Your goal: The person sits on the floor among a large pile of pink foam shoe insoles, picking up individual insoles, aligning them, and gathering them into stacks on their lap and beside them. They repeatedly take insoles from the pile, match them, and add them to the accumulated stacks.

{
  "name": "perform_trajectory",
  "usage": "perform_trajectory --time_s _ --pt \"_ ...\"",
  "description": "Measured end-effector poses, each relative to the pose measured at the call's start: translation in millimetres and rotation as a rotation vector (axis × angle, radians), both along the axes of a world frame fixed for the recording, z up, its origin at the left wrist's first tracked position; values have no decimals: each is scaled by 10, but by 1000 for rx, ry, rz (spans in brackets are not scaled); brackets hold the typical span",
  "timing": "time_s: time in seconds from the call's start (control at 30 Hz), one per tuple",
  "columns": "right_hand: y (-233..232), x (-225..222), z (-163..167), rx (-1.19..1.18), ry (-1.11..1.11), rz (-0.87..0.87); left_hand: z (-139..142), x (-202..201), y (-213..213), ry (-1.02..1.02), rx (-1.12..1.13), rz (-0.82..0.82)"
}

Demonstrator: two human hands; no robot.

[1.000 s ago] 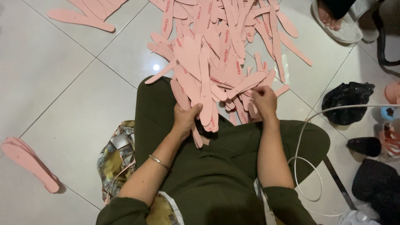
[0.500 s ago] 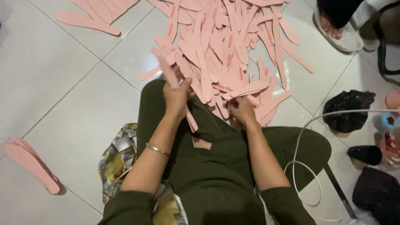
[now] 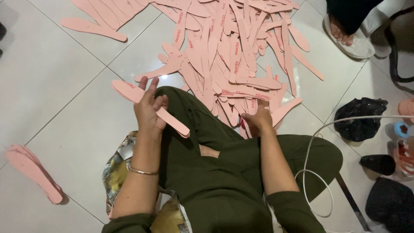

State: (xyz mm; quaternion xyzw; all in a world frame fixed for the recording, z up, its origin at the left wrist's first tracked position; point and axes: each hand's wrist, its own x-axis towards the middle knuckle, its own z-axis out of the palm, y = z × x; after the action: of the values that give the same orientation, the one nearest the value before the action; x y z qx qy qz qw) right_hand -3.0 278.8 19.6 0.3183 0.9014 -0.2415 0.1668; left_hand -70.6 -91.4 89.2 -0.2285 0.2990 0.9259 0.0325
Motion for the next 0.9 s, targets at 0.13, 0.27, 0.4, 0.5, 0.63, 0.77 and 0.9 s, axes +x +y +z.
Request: perform_trajectory --time_s 0.13,0.27,0.4,0.5,0.63,0.77,0.9 --pt "93 11 -70 38 115 22 -133 71 132 -21 -29 -57" --pt "103 6 27 101 299 -82 -256 172 297 -40 -75 -152" --pt "26 -1 248 -89 512 -224 -316 250 381 4 -161 -212" --pt "0 -34 411 -648 742 -433 -316 263 370 4 -175 -237" --pt "2 -37 526 -964 868 -367 -298 276 369 -23 -201 -249" --pt "-144 -9 393 -950 685 -337 -310 285 383 -9 -229 -264" --pt "-326 3 165 -1015 465 -191 -320 307 361 37 -143 -306"
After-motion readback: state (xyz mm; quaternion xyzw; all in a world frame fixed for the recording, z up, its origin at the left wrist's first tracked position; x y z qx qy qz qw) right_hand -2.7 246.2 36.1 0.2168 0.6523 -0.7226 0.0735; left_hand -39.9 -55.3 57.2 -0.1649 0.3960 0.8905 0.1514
